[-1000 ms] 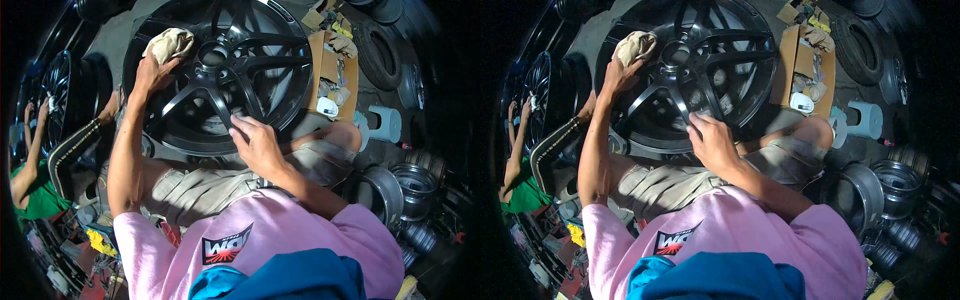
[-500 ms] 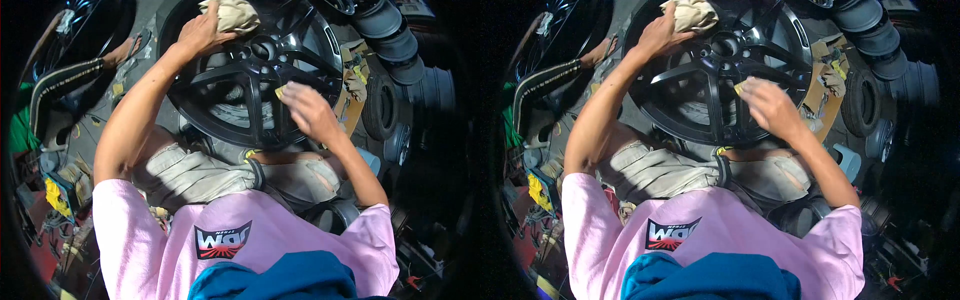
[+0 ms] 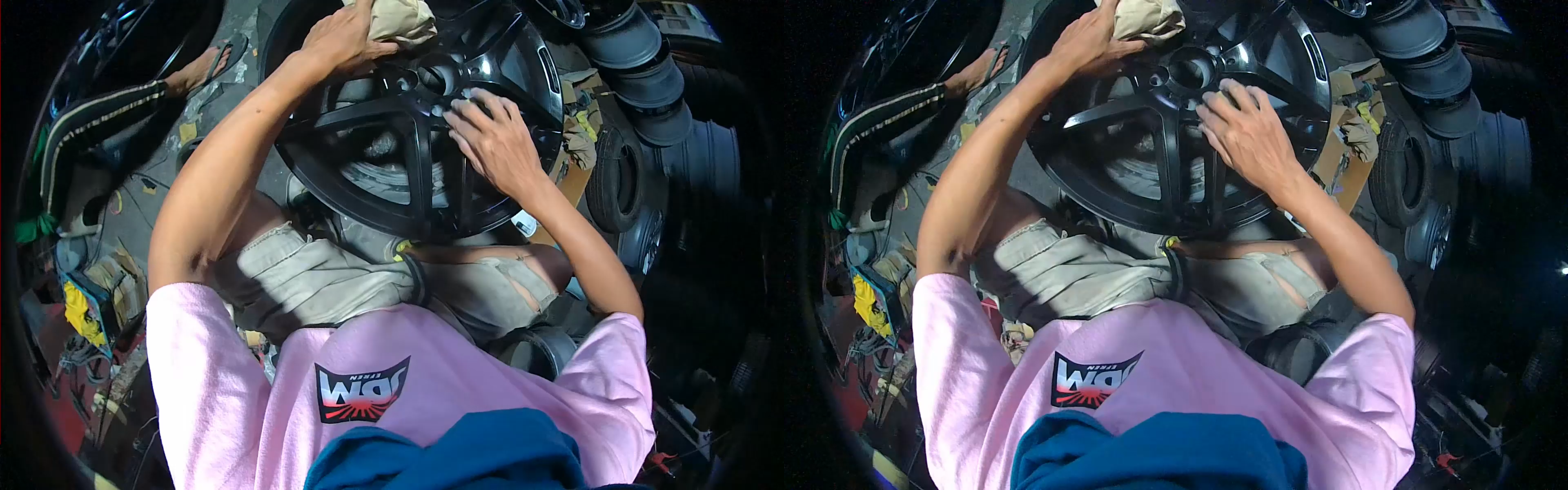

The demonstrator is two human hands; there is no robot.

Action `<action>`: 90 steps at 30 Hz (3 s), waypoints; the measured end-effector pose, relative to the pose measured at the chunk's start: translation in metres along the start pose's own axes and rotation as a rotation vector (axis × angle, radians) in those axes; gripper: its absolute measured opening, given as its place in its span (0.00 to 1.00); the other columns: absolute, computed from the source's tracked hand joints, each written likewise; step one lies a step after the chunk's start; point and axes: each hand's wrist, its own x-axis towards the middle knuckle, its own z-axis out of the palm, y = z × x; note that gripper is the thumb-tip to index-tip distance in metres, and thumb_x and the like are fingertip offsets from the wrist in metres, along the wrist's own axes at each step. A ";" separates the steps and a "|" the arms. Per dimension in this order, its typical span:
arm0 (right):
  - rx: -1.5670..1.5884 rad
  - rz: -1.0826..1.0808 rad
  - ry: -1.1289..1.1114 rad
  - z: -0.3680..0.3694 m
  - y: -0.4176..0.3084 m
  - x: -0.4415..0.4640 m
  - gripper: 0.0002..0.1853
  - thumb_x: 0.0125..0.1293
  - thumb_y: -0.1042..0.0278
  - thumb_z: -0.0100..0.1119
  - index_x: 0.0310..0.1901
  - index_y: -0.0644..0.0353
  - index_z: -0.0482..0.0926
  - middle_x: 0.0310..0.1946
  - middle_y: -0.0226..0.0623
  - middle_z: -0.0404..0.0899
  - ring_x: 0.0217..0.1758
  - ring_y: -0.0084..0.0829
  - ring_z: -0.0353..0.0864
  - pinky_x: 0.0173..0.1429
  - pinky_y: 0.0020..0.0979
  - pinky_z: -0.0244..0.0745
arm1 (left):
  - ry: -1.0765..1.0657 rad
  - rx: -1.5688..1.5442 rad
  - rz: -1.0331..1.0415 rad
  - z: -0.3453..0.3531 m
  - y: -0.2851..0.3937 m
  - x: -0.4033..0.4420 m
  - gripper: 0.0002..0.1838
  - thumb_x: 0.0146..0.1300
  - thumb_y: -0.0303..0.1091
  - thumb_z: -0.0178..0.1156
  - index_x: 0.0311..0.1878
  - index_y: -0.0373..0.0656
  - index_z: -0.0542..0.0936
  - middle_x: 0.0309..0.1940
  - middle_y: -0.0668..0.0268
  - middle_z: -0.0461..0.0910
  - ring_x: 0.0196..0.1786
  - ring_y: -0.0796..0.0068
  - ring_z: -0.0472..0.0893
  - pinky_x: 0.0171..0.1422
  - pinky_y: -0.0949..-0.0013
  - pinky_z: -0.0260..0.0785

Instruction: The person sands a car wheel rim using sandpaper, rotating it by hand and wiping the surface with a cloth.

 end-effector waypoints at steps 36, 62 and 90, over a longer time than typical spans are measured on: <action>0.108 -0.173 -0.237 -0.005 -0.012 -0.006 0.11 0.70 0.61 0.64 0.42 0.59 0.88 0.49 0.36 0.85 0.64 0.36 0.80 0.83 0.48 0.62 | -0.087 0.188 0.034 -0.017 0.008 -0.010 0.44 0.60 0.35 0.72 0.78 0.45 0.63 0.66 0.42 0.75 0.63 0.38 0.81 0.66 0.46 0.78; 0.309 0.151 0.174 0.004 -0.022 -0.046 0.18 0.70 0.63 0.69 0.59 0.55 0.87 0.71 0.33 0.79 0.79 0.45 0.70 0.76 0.47 0.71 | 0.038 0.346 0.177 -0.002 -0.009 0.007 0.49 0.54 0.37 0.76 0.78 0.36 0.64 0.78 0.42 0.65 0.77 0.37 0.67 0.81 0.48 0.64; 0.402 0.494 -0.046 -0.026 -0.155 -0.084 0.30 0.51 0.57 0.84 0.54 0.60 0.87 0.84 0.44 0.58 0.89 0.61 0.47 0.87 0.62 0.52 | -0.017 0.364 0.226 -0.002 -0.008 0.000 0.47 0.53 0.34 0.78 0.76 0.36 0.66 0.77 0.40 0.66 0.76 0.37 0.67 0.79 0.47 0.65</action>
